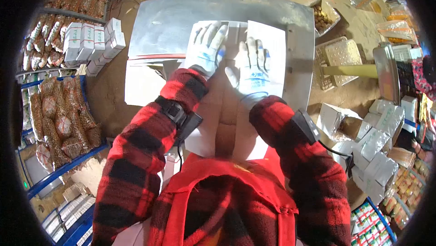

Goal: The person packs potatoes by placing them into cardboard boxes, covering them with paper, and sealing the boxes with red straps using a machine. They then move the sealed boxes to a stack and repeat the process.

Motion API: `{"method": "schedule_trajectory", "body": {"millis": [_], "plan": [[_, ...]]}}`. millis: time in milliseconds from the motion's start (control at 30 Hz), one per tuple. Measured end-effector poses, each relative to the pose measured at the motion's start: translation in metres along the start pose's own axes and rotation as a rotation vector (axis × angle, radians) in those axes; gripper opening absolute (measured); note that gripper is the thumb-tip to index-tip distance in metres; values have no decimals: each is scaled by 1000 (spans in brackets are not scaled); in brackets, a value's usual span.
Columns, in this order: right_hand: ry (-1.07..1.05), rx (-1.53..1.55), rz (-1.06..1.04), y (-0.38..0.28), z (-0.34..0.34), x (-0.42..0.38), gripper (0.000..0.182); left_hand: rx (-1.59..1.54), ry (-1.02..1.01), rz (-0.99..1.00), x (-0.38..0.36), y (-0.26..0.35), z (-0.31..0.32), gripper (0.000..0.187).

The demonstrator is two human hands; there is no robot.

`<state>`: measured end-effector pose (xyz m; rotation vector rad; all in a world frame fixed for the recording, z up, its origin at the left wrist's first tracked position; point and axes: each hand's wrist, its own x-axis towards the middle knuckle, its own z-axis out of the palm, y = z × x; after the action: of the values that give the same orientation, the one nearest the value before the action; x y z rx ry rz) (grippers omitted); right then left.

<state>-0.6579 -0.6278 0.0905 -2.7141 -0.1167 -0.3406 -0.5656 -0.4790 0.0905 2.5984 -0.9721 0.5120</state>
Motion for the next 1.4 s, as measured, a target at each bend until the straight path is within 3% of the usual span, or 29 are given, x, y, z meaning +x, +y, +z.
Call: {"method": "schedule_trajectory", "body": {"millis": [67, 133, 200, 267, 300, 367, 467, 567, 667, 733, 800, 867, 900, 933, 967, 1000, 1067, 1100, 1200, 1267, 1333, 1400], "plan": [[27, 54, 109, -21, 10, 0, 85, -18, 84, 8, -3, -5, 0, 55], [-8, -30, 217, -39, 17, 3, 92, -268, 215, -43, -3, -20, 8, 56], [-27, -183, 244, -46, 24, 6, 91, -899, 350, -272, -16, -25, 20, 55], [23, -180, 236, -46, 27, 3, 88, -1037, 541, -439, -35, -37, 18, 56], [31, -218, 225, -44, 30, 2, 87, -504, 403, -510, -59, -62, 10, 58], [29, -291, 222, -45, 32, 4, 86, -61, 355, -680, -126, -153, 36, 63], [11, -304, 218, -47, 33, 7, 87, 196, 42, -1129, -163, -267, -42, 70], [66, -317, 153, -46, 36, 7, 88, 309, -284, -1545, -196, -369, -21, 86], [79, -258, 171, -46, 40, 10, 89, -191, -425, -1665, -234, -494, 39, 92], [64, -238, 176, -47, 37, 8, 90, -1014, 74, -1615, -220, -501, 45, 61], [65, -240, 186, -48, 37, 9, 90, -1761, 653, -1354, -203, -511, 32, 30], [72, -212, 214, -45, 40, 9, 90, -2162, 854, -1221, -104, -461, -31, 20], [58, -194, 261, -51, 39, 10, 91, -2325, 577, -785, -53, -399, -81, 22], [44, -178, 306, -53, 36, 10, 91, -2386, 286, -507, -12, -349, -121, 26], [76, -184, 258, -48, 39, 9, 92, -2251, 191, -365, 20, -309, -122, 23], [117, -212, 197, -42, 42, 8, 92, -2190, 207, -367, 42, -269, -114, 21], [105, -50, 334, -55, 27, 17, 92, -2152, 212, -521, 65, -147, -82, 18], [225, -198, 240, -57, 24, 16, 80, -2139, 173, -625, 68, -82, -58, 17], [357, 82, 275, -61, 5, 4, 72, -2183, 59, -924, 68, 82, 15, 12], [375, 487, 456, -54, -6, -4, 67, -2156, 11, -983, 72, 136, 55, 10], [302, 1070, 690, -41, -11, 3, 63, -2029, -68, -922, 84, 147, 60, 8], [246, 1539, 744, -27, -11, 14, 58, -1842, -214, -777, 94, 140, 23, 16]]}}
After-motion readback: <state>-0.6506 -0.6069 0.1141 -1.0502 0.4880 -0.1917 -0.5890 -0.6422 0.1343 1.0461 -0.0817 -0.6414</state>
